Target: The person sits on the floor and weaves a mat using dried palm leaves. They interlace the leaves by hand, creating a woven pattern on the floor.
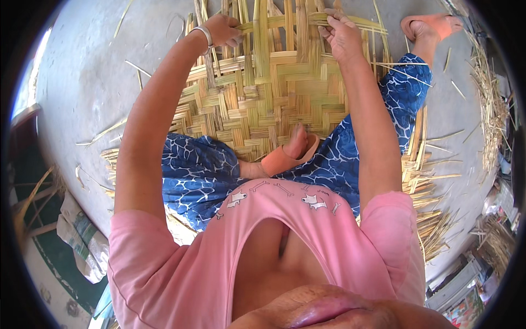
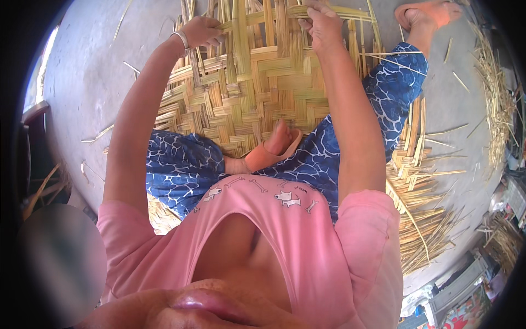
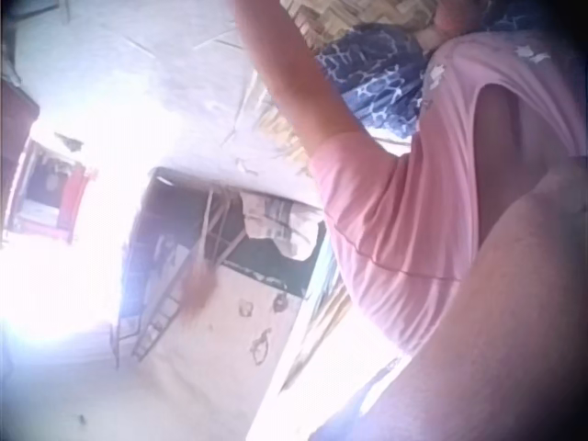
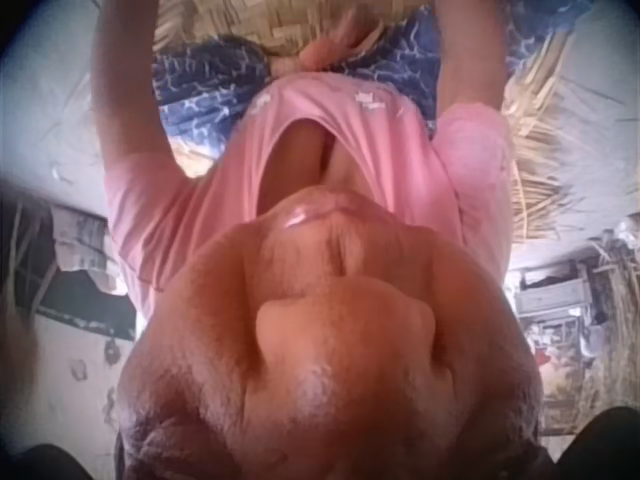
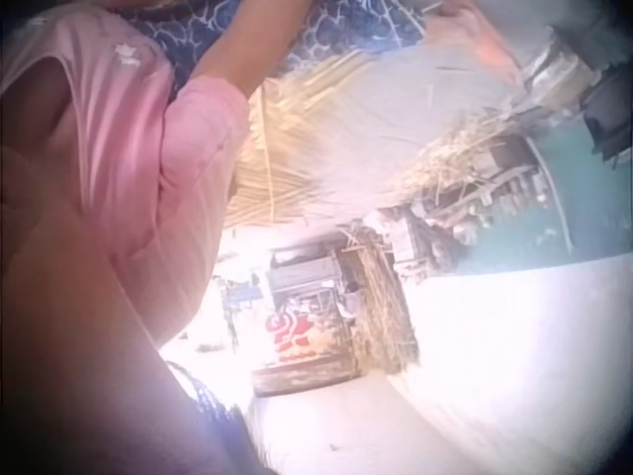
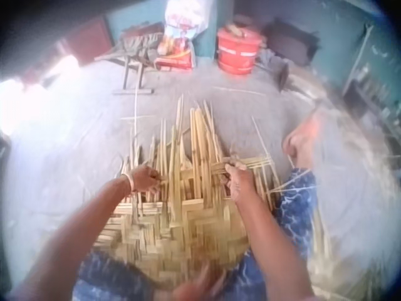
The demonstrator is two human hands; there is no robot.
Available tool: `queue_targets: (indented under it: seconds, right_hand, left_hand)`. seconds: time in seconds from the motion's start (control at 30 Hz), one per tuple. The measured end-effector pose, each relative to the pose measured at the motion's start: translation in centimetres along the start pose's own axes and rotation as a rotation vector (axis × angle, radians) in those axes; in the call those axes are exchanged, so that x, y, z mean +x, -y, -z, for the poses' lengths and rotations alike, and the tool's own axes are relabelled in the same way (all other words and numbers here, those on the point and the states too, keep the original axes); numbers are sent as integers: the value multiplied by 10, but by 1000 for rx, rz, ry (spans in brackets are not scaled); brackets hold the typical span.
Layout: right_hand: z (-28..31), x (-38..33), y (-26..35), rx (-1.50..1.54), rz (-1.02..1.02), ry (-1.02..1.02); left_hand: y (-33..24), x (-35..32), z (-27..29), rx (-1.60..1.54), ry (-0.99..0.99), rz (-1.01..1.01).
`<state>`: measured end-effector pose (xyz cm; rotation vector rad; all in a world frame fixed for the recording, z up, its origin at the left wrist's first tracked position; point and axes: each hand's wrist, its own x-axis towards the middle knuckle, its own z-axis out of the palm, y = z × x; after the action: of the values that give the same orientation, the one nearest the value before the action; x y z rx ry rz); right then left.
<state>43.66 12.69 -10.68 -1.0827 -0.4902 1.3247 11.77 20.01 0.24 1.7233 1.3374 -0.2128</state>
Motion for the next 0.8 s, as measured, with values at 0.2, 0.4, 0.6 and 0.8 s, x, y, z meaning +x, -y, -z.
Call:
queue_targets:
  seconds: [0.2, 0.4, 0.6, 0.8]
  right_hand:
    - [-15, -57, -17, -283, -20, -215]
    - [8, -57, -42, -502, 82, -210]
    - [-3, -62, -36, -688, 125, -212]
    - [7, -69, -44, -834, 174, -181]
  left_hand:
    - [73, 18, 27, 674, -137, -186]
    - [86, 11, 4, 531, -221, -35]
    - [73, -3, -2, 634, -133, 68]
    - [51, -21, -11, 711, -144, 76]
